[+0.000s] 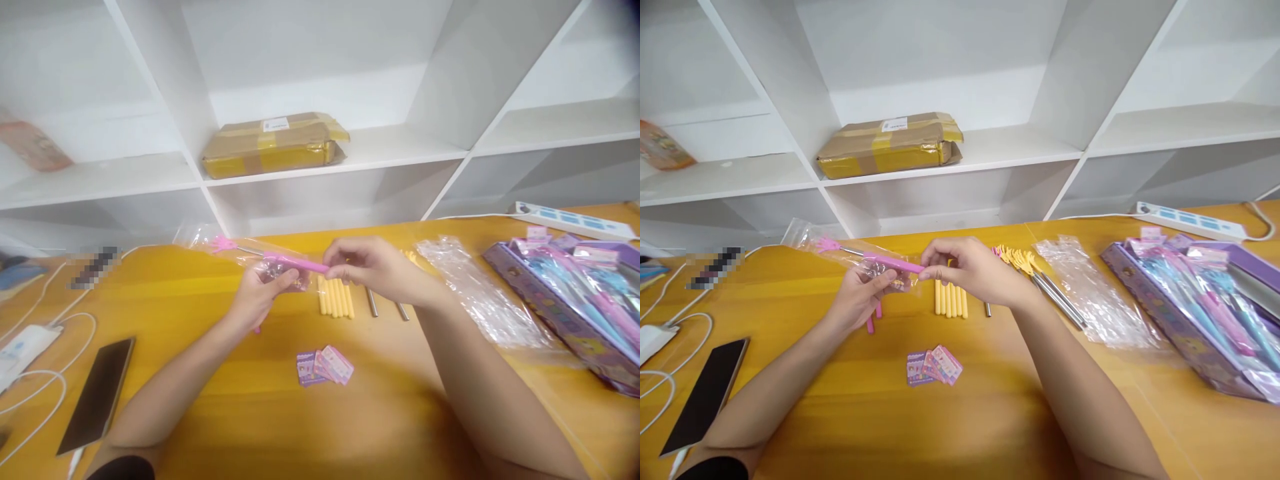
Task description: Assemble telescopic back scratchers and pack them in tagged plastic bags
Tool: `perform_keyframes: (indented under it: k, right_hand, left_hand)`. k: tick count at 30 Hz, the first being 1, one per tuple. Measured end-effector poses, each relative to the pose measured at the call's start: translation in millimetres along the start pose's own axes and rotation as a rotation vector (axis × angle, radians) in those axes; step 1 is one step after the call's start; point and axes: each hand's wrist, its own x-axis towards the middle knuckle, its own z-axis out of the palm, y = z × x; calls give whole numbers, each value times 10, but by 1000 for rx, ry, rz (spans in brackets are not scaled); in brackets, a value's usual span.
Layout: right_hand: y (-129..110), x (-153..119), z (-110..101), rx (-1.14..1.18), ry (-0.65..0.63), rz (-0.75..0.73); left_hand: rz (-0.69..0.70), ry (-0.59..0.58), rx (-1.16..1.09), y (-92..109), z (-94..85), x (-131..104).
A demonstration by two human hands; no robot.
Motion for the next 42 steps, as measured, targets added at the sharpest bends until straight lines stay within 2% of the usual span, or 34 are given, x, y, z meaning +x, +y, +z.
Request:
perform_keyframes:
  k: [6,14,21,25,28,31,37,42]
  right_hand:
    - [52,48,-3,-33,-57,-102]
    - [77,73,1,67,-80,16]
    - [116,103,-13,6,-77,-44]
    - [96,85,4,45,-59,12]
    - [112,83,40,98,-14,40]
    - [138,91,55,70,-36,13]
    - [131,87,1,85,-66,30]
    - [151,103,-8,55,-90,15]
  left_hand:
    - [-22,37,-29,14,43,-5]
    - [1,-3,32,-45,2,5]
    - [67,140,40,-48,0,-9]
    - [73,169,13,-23,-8,-2]
    - [67,139,20,-15,-9,0]
    - [71,97,62,-19,-4,-12]
    - [48,136,118,-31,-3,-42]
    - [75,42,18,-1,15,-30]
